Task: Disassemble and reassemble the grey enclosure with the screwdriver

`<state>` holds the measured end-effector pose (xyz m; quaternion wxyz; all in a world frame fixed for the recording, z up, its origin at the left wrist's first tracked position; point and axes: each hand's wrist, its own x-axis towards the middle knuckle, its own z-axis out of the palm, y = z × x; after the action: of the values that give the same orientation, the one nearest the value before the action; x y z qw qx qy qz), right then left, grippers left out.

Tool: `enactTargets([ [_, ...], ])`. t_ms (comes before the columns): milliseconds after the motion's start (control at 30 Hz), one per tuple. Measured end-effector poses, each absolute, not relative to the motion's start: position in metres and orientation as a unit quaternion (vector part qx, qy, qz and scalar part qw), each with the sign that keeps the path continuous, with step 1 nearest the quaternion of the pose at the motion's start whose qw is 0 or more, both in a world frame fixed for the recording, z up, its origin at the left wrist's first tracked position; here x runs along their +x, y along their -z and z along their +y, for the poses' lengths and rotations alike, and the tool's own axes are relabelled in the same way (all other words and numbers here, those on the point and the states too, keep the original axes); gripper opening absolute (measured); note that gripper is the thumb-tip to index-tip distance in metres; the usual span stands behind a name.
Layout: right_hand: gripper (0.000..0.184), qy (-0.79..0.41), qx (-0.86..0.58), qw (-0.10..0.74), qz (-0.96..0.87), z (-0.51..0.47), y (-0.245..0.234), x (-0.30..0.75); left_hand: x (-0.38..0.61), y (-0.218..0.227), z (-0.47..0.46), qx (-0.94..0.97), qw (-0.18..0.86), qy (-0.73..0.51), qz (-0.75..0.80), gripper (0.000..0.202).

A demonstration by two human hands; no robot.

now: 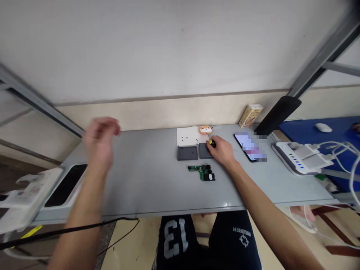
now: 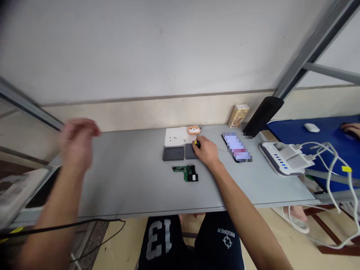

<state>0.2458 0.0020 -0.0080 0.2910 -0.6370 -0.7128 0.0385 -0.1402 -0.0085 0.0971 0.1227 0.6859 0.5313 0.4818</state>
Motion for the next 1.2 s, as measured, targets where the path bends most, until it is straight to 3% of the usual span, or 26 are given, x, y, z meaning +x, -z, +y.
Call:
enactTargets([
  [133, 0.025, -0.037, -0.632, 0.29, -0.717, 0.002, 0.008, 0.246, -0.092, -0.045, -0.005, 0.794, 0.197, -0.373, 0.437, 0.028],
  [300, 0.024, -0.031, -0.637, 0.286, -0.715, 0.003, 0.009, 0.246, -0.045, -0.002, -0.003, 0.841, 0.21, -0.277, 0.414, 0.038],
  [567, 0.024, -0.038, -0.638, 0.29, -0.712, 0.003, 0.008, 0.246, -0.05, 0.003, -0.007, 0.85, 0.196, -0.238, 0.427, 0.063],
  [1200, 0.022, -0.088, -0.609, 0.374, -0.694, 0.006, 0.01, 0.248, -0.051, 0.015, 0.0, 0.849, 0.178, -0.27, 0.417, 0.057],
])
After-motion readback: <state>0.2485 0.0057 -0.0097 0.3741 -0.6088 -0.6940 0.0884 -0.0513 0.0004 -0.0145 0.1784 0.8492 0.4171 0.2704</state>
